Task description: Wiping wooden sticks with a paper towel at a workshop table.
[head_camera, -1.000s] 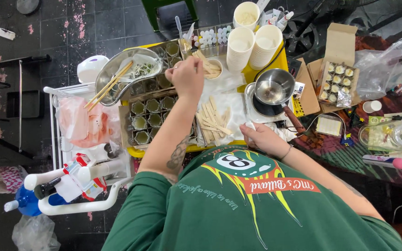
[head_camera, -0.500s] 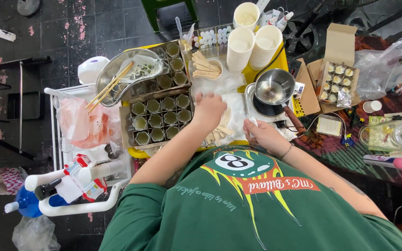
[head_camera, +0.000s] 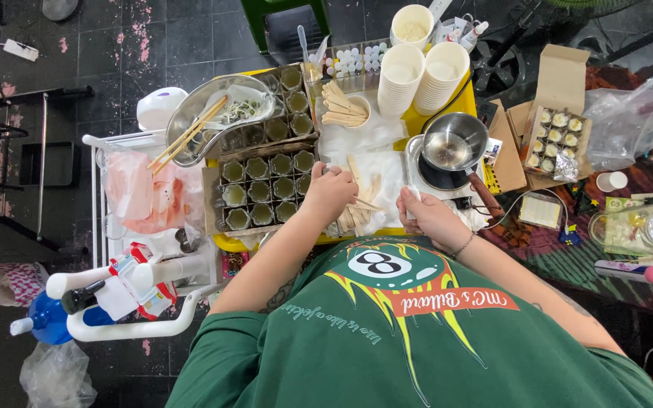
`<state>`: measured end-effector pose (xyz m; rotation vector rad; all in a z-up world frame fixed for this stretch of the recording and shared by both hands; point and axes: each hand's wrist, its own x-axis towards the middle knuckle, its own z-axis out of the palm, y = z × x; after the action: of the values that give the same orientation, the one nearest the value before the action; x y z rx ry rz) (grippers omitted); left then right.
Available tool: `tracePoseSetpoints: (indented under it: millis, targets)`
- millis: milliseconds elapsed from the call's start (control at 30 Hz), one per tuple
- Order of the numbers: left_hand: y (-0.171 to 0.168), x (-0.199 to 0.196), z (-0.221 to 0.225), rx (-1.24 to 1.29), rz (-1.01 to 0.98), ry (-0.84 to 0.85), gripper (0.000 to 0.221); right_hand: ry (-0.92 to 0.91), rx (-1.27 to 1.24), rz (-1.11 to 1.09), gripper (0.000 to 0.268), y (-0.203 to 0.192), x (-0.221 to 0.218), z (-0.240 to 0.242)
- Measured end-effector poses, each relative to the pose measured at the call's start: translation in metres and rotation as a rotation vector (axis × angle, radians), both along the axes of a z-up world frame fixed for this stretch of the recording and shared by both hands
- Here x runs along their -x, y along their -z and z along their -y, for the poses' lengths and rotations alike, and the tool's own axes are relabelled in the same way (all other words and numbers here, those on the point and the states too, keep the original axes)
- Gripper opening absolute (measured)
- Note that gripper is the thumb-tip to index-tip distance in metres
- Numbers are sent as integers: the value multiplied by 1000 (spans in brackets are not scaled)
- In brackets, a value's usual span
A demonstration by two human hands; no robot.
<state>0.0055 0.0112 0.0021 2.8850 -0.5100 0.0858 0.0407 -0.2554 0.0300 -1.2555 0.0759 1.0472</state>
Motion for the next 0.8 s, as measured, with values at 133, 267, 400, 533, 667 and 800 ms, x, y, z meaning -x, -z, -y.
tracePoseSetpoints:
  millis: [133,267,400,533,667,800]
  targets:
    - [-29,-4,-12,27,-58,-41,9,20,-53,-31,42,-8,0,-1]
    - [-43,-1,-24,118,-149,-157,14,99,-17,-68,40,4,-1,-3]
    - [-24,0,-20,228,-259,-170,19,114,-5,-87,42,-4,0,-8]
    - [-21,3,-4,255,-307,-154,19,116,9,-77,42,-3,2,-10]
    - [-42,8,5,350,-48,-269,15,106,-25,-81,43,12,1,-6]
    - [-64,9,11,803,-155,-516,15,238,-67,-132,40,0,-1,-12]
